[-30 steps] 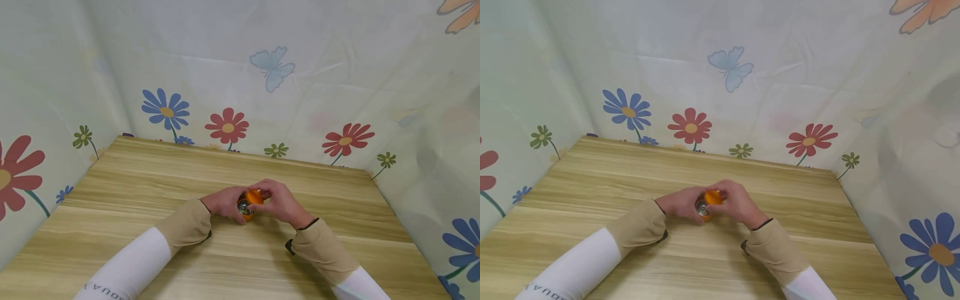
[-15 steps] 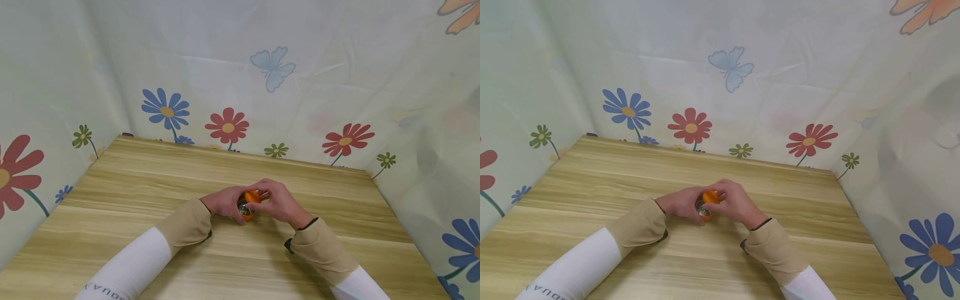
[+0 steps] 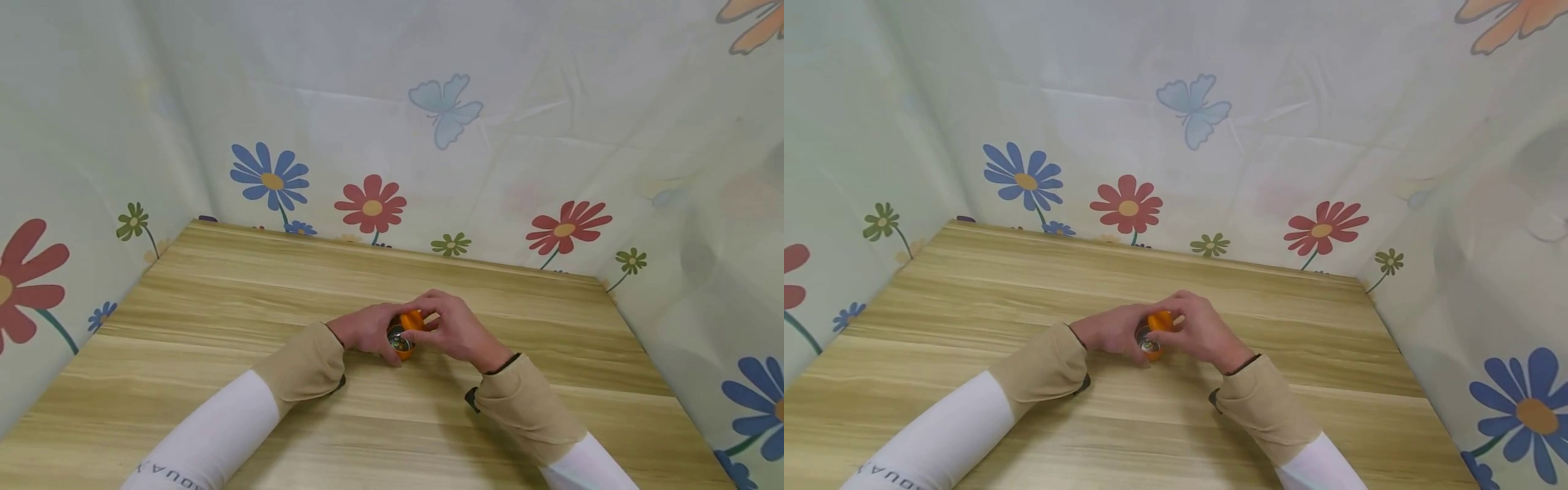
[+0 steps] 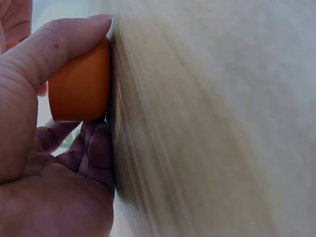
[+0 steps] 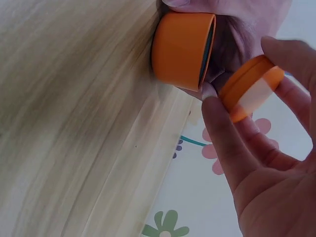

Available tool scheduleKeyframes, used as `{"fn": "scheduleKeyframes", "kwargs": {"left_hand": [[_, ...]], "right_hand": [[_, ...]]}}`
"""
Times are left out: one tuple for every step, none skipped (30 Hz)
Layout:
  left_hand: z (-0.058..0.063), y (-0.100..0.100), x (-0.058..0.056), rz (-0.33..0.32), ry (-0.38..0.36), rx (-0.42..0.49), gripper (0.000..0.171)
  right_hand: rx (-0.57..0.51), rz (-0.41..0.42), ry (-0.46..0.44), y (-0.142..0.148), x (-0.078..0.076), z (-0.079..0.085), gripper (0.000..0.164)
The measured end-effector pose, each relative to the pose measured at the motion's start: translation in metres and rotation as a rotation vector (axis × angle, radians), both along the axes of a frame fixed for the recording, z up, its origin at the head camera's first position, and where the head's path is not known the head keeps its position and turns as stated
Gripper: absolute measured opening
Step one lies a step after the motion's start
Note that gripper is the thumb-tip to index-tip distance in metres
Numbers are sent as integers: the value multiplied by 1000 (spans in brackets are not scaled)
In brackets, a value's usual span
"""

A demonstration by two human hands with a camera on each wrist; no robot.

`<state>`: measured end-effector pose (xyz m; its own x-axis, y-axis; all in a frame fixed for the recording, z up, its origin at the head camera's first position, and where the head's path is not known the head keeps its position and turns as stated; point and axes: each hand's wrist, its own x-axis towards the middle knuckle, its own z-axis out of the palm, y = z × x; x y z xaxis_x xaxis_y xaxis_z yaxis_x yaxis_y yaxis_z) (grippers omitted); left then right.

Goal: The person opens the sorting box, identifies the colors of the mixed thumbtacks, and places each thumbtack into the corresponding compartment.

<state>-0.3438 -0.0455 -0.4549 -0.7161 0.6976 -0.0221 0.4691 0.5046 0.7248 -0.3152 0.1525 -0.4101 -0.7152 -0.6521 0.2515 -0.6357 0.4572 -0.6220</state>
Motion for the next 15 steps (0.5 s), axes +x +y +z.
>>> {"fn": "scheduleKeyframes", "kwargs": {"left_hand": [[0, 0, 0, -2, 2, 2, 93], [0, 0, 0, -1, 9, -3, 94], [0, 0, 0, 0, 15, -8, 95], [0, -1, 0, -3, 20, -8, 95], [0, -1, 0, -2, 26, -12, 94], [0, -1, 0, -1, 30, -16, 93], [0, -1, 0, -3, 34, -17, 92], [0, -1, 0, 0, 39, -24, 92], [-1, -1, 0, -1, 37, -20, 92], [-1, -1, -1, -2, 33, -16, 92], [-1, -1, -1, -4, 27, -10, 93], [-2, -1, -1, -4, 28, -10, 93], [-2, -1, -1, -4, 29, -10, 94], [-2, -1, -1, -4, 30, -12, 94], [-2, -1, -1, -7, 33, -11, 93]], "right_hand": [[1, 4, -10, 0, 0, 0, 40], [4, 12, -17, 0, 0, 1, 40], [4, 21, -26, 0, 0, 1, 40], [7, 29, -34, 1, 0, 1, 40], [4, 37, -45, 1, 0, 1, 40], [6, 43, -51, 1, 0, 1, 40], [5, 50, -53, 1, 0, 1, 39], [7, 54, -49, 1, 0, 1, 39], [10, 52, -42, 1, 0, 1, 39], [12, 52, -35, 1, 0, 1, 39], [15, 49, -23, 1, 0, 1, 39], [20, 46, -7, 1, -1, 2, 39], [26, 42, 10, 1, -1, 2, 40], [30, 38, 25, 1, -1, 2, 40], [31, 38, 34, 1, -1, 2, 41]]}}
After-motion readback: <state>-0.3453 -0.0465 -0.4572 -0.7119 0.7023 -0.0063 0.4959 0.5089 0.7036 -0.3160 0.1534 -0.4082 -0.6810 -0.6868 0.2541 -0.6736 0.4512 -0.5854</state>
